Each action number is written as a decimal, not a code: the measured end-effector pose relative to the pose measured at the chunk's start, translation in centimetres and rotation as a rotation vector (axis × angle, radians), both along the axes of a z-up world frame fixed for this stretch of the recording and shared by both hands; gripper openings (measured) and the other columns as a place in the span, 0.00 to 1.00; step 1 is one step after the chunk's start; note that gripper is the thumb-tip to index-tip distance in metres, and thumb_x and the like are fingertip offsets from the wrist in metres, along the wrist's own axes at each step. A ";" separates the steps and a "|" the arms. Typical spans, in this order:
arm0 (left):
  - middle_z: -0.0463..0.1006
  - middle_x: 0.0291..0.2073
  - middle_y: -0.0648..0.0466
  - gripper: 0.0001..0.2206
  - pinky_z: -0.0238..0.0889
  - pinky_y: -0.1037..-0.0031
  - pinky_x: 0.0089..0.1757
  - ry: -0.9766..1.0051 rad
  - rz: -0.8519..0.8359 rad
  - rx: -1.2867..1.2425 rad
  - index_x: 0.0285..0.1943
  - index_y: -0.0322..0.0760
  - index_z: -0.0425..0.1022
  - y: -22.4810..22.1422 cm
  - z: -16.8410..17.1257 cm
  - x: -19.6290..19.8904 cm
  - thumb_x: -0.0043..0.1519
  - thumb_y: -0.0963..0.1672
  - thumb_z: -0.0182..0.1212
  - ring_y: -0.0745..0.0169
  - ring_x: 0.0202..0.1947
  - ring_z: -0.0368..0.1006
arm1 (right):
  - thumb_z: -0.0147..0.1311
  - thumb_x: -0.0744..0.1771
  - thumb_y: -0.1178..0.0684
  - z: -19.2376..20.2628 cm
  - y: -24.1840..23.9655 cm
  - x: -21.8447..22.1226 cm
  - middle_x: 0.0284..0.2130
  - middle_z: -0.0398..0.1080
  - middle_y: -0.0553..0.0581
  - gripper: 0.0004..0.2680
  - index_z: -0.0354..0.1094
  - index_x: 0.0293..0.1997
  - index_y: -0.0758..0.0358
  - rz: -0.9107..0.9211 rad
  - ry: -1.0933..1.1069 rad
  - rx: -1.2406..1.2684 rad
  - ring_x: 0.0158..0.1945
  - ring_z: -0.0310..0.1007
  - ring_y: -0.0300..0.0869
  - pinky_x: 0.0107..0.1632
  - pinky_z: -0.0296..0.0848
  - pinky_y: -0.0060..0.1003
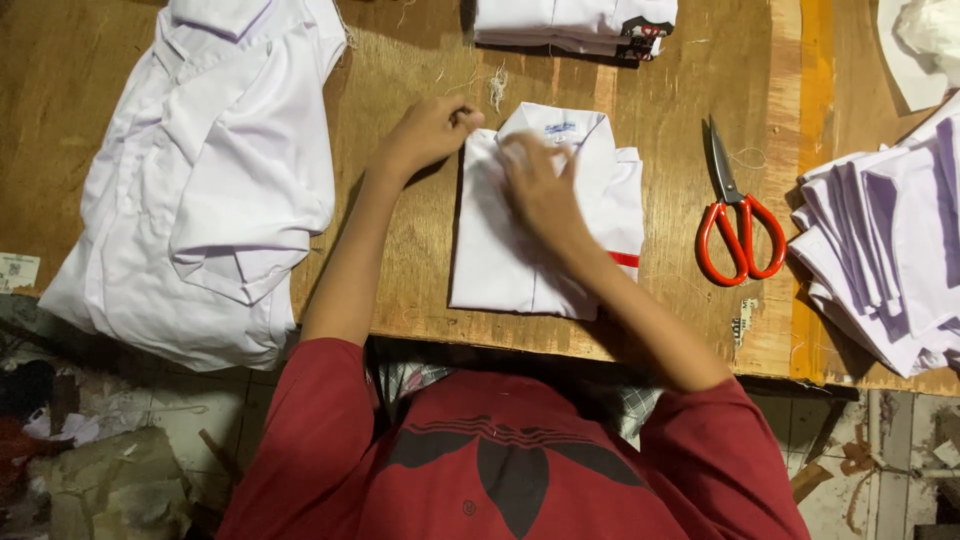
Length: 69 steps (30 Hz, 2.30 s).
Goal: Folding white shirts and using scissors to trim loose threads at a finishing station
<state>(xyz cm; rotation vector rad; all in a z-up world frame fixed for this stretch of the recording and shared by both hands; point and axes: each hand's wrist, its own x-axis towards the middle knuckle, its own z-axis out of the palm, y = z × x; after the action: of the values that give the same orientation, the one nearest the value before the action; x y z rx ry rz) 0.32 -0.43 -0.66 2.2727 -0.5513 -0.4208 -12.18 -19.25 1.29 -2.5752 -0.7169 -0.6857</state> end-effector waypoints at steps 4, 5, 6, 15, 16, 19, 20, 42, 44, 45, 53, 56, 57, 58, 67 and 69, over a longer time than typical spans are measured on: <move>0.81 0.41 0.53 0.07 0.70 0.67 0.46 -0.011 -0.019 0.091 0.45 0.41 0.79 -0.8 0.2 -0.5 0.66 0.47 0.62 0.61 0.41 0.75 | 0.20 0.73 0.32 -4.4 1.8 -3.8 0.77 0.39 0.56 0.27 0.42 0.77 0.59 0.207 0.386 -0.312 0.79 0.34 0.45 0.76 0.39 0.55; 0.81 0.38 0.54 0.06 0.70 0.69 0.42 -0.070 -0.005 0.066 0.43 0.40 0.79 -0.9 0.0 -0.5 0.65 0.46 0.64 0.62 0.37 0.75 | 0.25 0.73 0.32 -5.6 2.1 -4.6 0.75 0.45 0.57 0.27 0.49 0.76 0.62 0.164 0.194 -0.369 0.78 0.39 0.45 0.76 0.37 0.53; 0.82 0.35 0.54 0.05 0.70 0.70 0.39 -0.130 0.010 0.041 0.41 0.40 0.79 -0.9 -0.3 -0.4 0.64 0.45 0.66 0.63 0.34 0.75 | 0.31 0.73 0.31 -6.8 2.4 -5.5 0.74 0.51 0.57 0.27 0.55 0.74 0.64 0.120 0.000 -0.422 0.78 0.45 0.45 0.76 0.36 0.50; 0.79 0.39 0.54 0.07 0.65 0.68 0.38 -0.144 0.036 -0.069 0.37 0.36 0.76 -1.1 -0.2 -0.6 0.67 0.41 0.54 0.60 0.38 0.76 | 0.40 0.73 0.48 -2.1 0.0 -5.9 0.70 0.60 0.57 0.16 0.60 0.69 0.60 0.726 0.727 0.179 0.77 0.49 0.49 0.75 0.40 0.60; 0.79 0.39 0.54 0.07 0.65 0.68 0.38 -0.149 0.032 -0.071 0.37 0.36 0.76 -1.4 -0.7 -0.4 0.67 0.41 0.54 0.60 0.38 0.76 | 0.40 0.73 0.48 -4.7 -2.2 -5.1 0.70 0.60 0.57 0.16 0.60 0.69 0.60 0.722 0.722 0.176 0.77 0.49 0.49 0.75 0.40 0.60; 0.69 0.44 0.46 0.13 0.64 0.55 0.35 -0.496 0.032 -0.045 0.49 0.33 0.68 -3.4 -0.5 -1.2 0.73 0.46 0.38 0.44 0.41 0.69 | 0.40 0.73 0.53 -7.5 -8.4 -3.1 0.45 0.72 0.54 0.10 0.66 0.55 0.64 0.280 0.544 0.400 0.46 0.72 0.34 0.45 0.73 0.22; 0.72 0.45 0.49 0.10 0.66 0.60 0.41 -0.611 -0.014 0.103 0.49 0.35 0.71 -4.7 1.0 -2.4 0.69 0.41 0.41 0.48 0.46 0.69 | 0.46 0.73 0.56 -4.9 -10.3 -2.3 0.41 0.73 0.55 0.06 0.68 0.51 0.63 0.038 0.432 0.475 0.41 0.73 0.37 0.42 0.72 0.27; 0.75 0.33 0.53 0.11 0.51 0.38 0.54 -0.783 -0.415 0.145 0.42 0.41 0.67 -18.2 -1.5 -0.6 0.71 0.47 0.42 0.51 0.45 0.68 | 0.51 0.72 0.51 -2.0 -18.6 3.3 0.39 0.64 0.47 0.04 0.66 0.46 0.56 0.043 1.041 1.051 0.37 0.60 0.29 0.39 0.64 0.23; 0.74 0.34 0.52 0.12 0.52 0.39 0.54 -0.835 -0.410 0.184 0.43 0.40 0.69 -18.2 -2.7 -0.2 0.71 0.48 0.41 0.51 0.45 0.68 | 0.50 0.72 0.49 -2.4 -18.5 3.2 0.36 0.64 0.45 0.05 0.65 0.47 0.56 -0.003 1.021 0.960 0.35 0.58 0.29 0.38 0.62 0.23; 0.73 0.36 0.51 0.13 0.53 0.39 0.54 -0.889 -0.409 0.222 0.44 0.39 0.70 -18.3 -3.3 -0.1 0.72 0.48 0.41 0.52 0.44 0.67 | 0.49 0.73 0.47 -2.6 -18.5 3.2 0.33 0.63 0.44 0.07 0.65 0.48 0.56 -0.050 0.996 0.871 0.32 0.57 0.29 0.36 0.59 0.23; 0.76 0.52 0.51 0.32 0.29 0.20 0.58 -0.466 -0.490 0.321 0.50 0.41 0.77 -20.1 0.9 -0.8 0.65 0.62 0.31 0.45 0.61 0.62 | 0.51 0.71 0.49 -0.9 -18.1 0.0 0.34 0.75 0.51 0.09 0.72 0.49 0.62 -0.248 1.032 0.541 0.34 0.72 0.35 0.39 0.68 0.28; 0.76 0.42 0.57 0.22 0.27 0.22 0.60 -0.345 -0.485 0.361 0.38 0.44 0.74 -21.6 0.5 -0.2 0.65 0.60 0.49 0.49 0.59 0.63 | 0.58 0.68 0.49 -0.1 -17.5 -0.8 0.34 0.78 0.50 0.08 0.75 0.44 0.62 -0.277 1.065 0.600 0.36 0.74 0.33 0.41 0.66 0.27; 0.76 0.34 0.60 0.20 0.22 0.24 0.63 -0.218 -0.447 0.344 0.28 0.47 0.71 -22.0 0.3 0.0 0.65 0.58 0.59 0.52 0.60 0.63 | 0.61 0.67 0.48 -0.2 -17.3 -1.0 0.34 0.78 0.50 0.08 0.75 0.39 0.62 -0.291 1.071 0.612 0.36 0.74 0.33 0.40 0.65 0.26; 0.76 0.34 0.60 0.20 0.22 0.24 0.63 -0.218 -0.449 0.344 0.28 0.47 0.71 -21.8 0.3 0.1 0.65 0.58 0.59 0.52 0.60 0.63 | 0.61 0.67 0.48 0.2 -17.2 -1.5 0.34 0.78 0.50 0.08 0.75 0.39 0.62 -0.293 1.071 0.613 0.36 0.74 0.33 0.40 0.65 0.26; 0.79 0.36 0.65 0.17 0.26 0.33 0.63 -0.169 -0.272 0.157 0.26 0.49 0.73 -21.3 -1.2 -0.9 0.63 0.56 0.61 0.57 0.58 0.66 | 0.66 0.67 0.43 -3.7 -17.3 -3.4 0.18 0.63 0.47 0.17 0.64 0.22 0.58 -0.398 0.967 0.415 0.25 0.55 0.34 0.31 0.53 0.33; 0.79 0.29 0.70 0.16 0.29 0.37 0.61 -0.269 -0.228 0.057 0.28 0.51 0.75 -21.4 -1.9 -1.5 0.62 0.56 0.60 0.56 0.55 0.67 | 0.67 0.66 0.41 -4.1 -17.5 -3.6 0.18 0.63 0.47 0.17 0.62 0.24 0.58 -0.405 0.932 0.452 0.25 0.55 0.34 0.31 0.52 0.32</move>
<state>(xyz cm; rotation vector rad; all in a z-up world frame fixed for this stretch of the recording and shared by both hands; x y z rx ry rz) -1.18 -21.87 -2.55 2.3458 -0.9516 -0.2428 -15.76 -36.72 -2.79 -2.2380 0.2400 0.2670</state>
